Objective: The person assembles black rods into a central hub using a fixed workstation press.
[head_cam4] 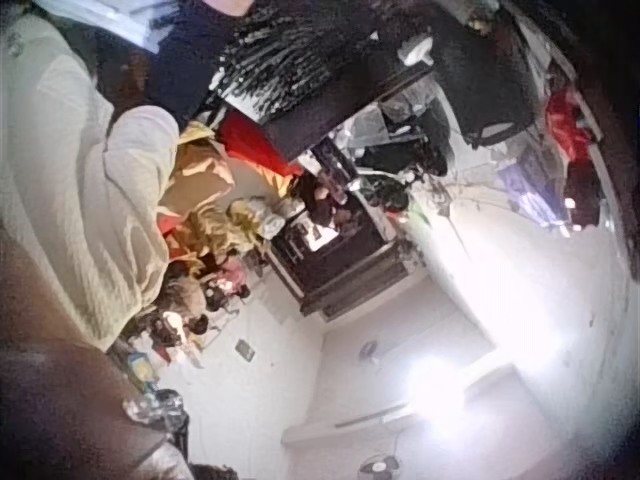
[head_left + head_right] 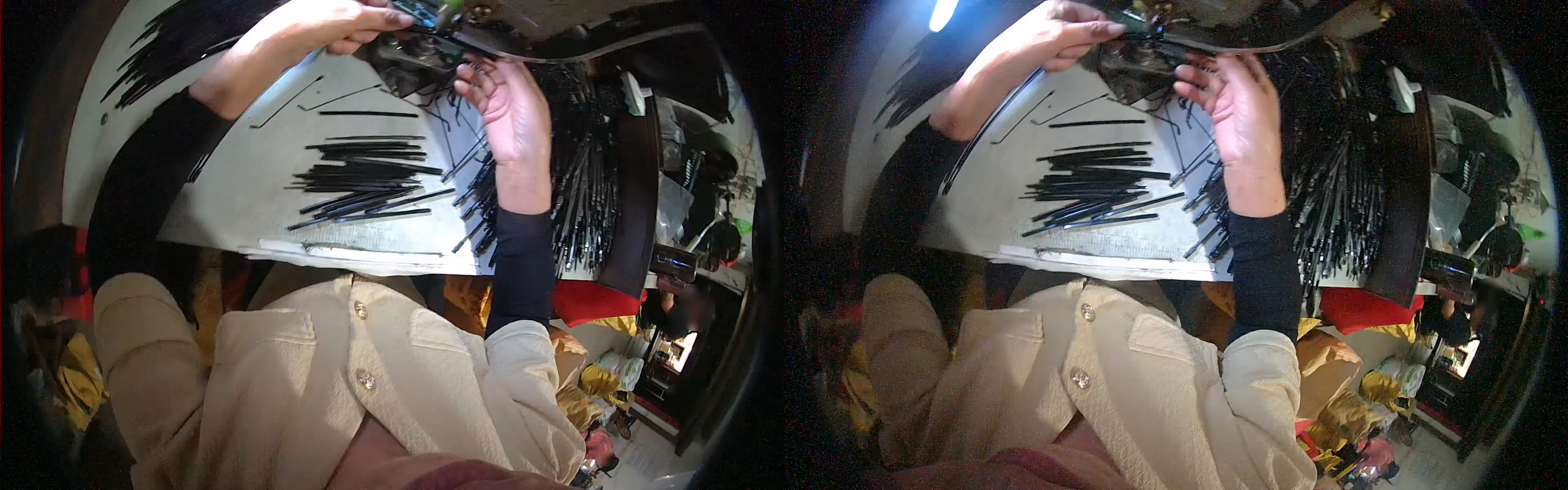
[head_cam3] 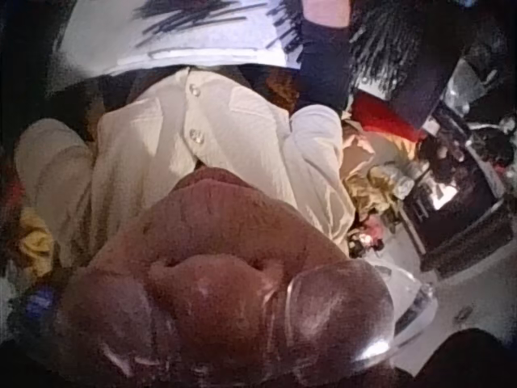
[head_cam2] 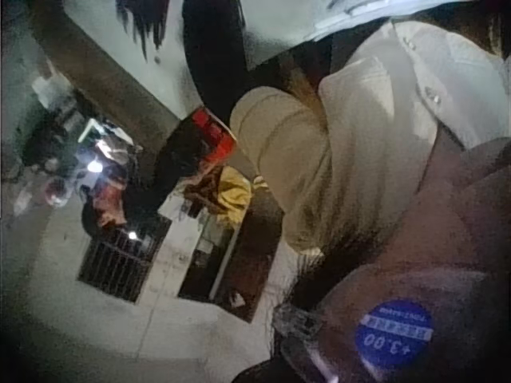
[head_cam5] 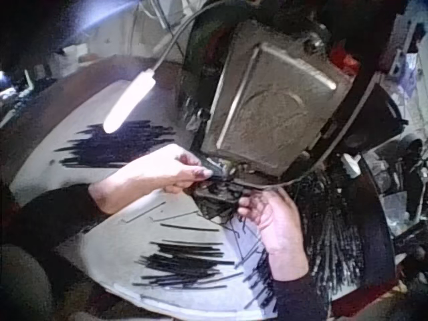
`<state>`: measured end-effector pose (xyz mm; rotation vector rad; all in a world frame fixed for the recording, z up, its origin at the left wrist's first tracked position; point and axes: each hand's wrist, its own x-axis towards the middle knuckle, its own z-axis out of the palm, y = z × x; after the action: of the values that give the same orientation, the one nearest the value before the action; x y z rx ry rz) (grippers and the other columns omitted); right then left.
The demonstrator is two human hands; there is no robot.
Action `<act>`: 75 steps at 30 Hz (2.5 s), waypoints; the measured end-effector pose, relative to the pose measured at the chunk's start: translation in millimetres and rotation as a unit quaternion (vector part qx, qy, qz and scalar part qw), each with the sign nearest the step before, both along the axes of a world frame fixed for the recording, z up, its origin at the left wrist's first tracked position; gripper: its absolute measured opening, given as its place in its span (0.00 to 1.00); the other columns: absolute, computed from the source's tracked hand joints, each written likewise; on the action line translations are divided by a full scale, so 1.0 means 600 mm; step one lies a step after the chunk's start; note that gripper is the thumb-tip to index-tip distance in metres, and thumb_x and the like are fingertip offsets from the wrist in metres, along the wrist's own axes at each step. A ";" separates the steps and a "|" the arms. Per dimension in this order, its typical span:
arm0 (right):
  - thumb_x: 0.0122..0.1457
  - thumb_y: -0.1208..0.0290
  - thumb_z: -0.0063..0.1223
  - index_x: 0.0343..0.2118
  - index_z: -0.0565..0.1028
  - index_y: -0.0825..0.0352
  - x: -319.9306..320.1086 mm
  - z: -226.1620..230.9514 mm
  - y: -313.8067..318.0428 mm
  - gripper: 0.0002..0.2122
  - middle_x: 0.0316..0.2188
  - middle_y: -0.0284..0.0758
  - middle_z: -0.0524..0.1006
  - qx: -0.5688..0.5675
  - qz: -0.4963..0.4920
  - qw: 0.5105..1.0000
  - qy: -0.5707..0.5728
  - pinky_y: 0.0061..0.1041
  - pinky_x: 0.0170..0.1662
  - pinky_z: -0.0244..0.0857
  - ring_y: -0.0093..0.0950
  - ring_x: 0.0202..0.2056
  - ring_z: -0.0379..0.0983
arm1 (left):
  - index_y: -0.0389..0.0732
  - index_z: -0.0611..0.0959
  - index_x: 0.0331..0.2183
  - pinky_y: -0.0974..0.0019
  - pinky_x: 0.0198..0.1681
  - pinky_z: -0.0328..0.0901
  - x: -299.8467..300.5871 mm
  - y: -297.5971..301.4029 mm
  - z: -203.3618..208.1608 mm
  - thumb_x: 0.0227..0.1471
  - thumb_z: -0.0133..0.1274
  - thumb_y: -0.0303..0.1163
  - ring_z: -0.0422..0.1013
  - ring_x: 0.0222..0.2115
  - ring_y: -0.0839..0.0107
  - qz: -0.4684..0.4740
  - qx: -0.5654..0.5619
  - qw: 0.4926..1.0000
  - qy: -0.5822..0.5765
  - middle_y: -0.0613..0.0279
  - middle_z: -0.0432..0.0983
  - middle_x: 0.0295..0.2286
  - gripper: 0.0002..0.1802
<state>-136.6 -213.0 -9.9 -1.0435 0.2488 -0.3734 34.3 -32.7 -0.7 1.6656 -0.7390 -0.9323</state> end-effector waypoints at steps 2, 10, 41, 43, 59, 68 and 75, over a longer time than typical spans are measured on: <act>0.55 0.77 0.46 0.38 0.68 0.71 0.003 0.000 0.005 0.08 0.35 0.40 0.74 -0.048 -0.058 0.997 -0.018 0.31 0.37 0.71 0.32 0.34 0.73 | 0.34 0.79 0.26 0.77 0.15 0.47 -0.007 0.013 0.022 0.51 0.52 0.34 0.53 0.12 0.83 -0.019 -0.019 0.997 0.072 0.72 0.62 0.12 0.12; 0.49 0.77 0.57 0.34 0.76 0.69 -0.010 0.034 0.077 0.08 0.30 0.30 0.75 -0.597 -0.008 0.802 0.017 0.15 0.39 0.61 0.18 0.33 0.69 | 0.38 0.79 0.22 0.76 0.16 0.53 -0.042 0.039 0.076 0.50 0.50 0.41 0.56 0.13 0.83 -0.151 0.079 0.984 -0.058 0.74 0.61 0.12 0.16; 0.52 0.76 0.49 0.44 0.71 0.71 -0.021 0.049 0.096 0.15 0.22 0.29 0.76 -0.356 0.169 0.901 0.182 0.10 0.23 0.55 0.11 0.22 0.66 | 0.31 0.79 0.31 0.68 0.24 0.66 -0.020 0.177 0.081 0.41 0.49 0.27 0.72 0.19 0.68 0.005 0.291 0.923 -0.251 0.53 0.76 0.22 0.13; 0.53 0.76 0.49 0.44 0.71 0.70 -0.021 0.050 0.095 0.15 0.22 0.29 0.76 -0.347 0.183 0.901 0.186 0.09 0.22 0.55 0.10 0.22 0.66 | 0.30 0.79 0.31 0.68 0.24 0.66 -0.020 0.172 0.086 0.41 0.49 0.27 0.72 0.19 0.68 -0.004 0.310 0.916 -0.254 0.53 0.76 0.22 0.13; 0.52 0.73 0.51 0.41 0.71 0.68 -0.024 0.053 0.104 0.13 0.20 0.31 0.76 -0.299 0.202 0.906 0.222 0.10 0.21 0.59 0.12 0.19 0.67 | 0.32 0.76 0.31 0.66 0.26 0.65 -0.048 0.112 0.079 0.48 0.48 0.33 0.73 0.23 0.64 -0.028 0.107 0.875 -0.471 0.53 0.75 0.22 0.12; 0.51 0.73 0.51 0.42 0.68 0.70 -0.028 0.052 0.096 0.15 0.20 0.32 0.76 -0.276 0.205 0.918 0.197 0.12 0.20 0.60 0.15 0.18 0.67 | 0.40 0.78 0.40 0.84 0.13 0.48 -0.074 0.028 0.000 0.52 0.51 0.40 0.55 0.13 0.89 0.097 -0.066 0.992 -0.051 0.72 0.70 0.23 0.16; 0.52 0.70 0.52 0.44 0.67 0.69 -0.028 0.046 0.088 0.17 0.21 0.31 0.75 -0.264 0.208 0.924 0.184 0.10 0.20 0.58 0.13 0.17 0.66 | 0.40 0.76 0.43 0.84 0.14 0.47 -0.078 0.026 -0.004 0.52 0.51 0.36 0.54 0.14 0.90 0.083 -0.097 0.992 0.012 0.72 0.71 0.27 0.17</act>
<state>-153.5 -159.9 17.7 -1.6638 0.2584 0.1609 -12.7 -16.9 -3.2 1.5173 -0.6427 -0.7371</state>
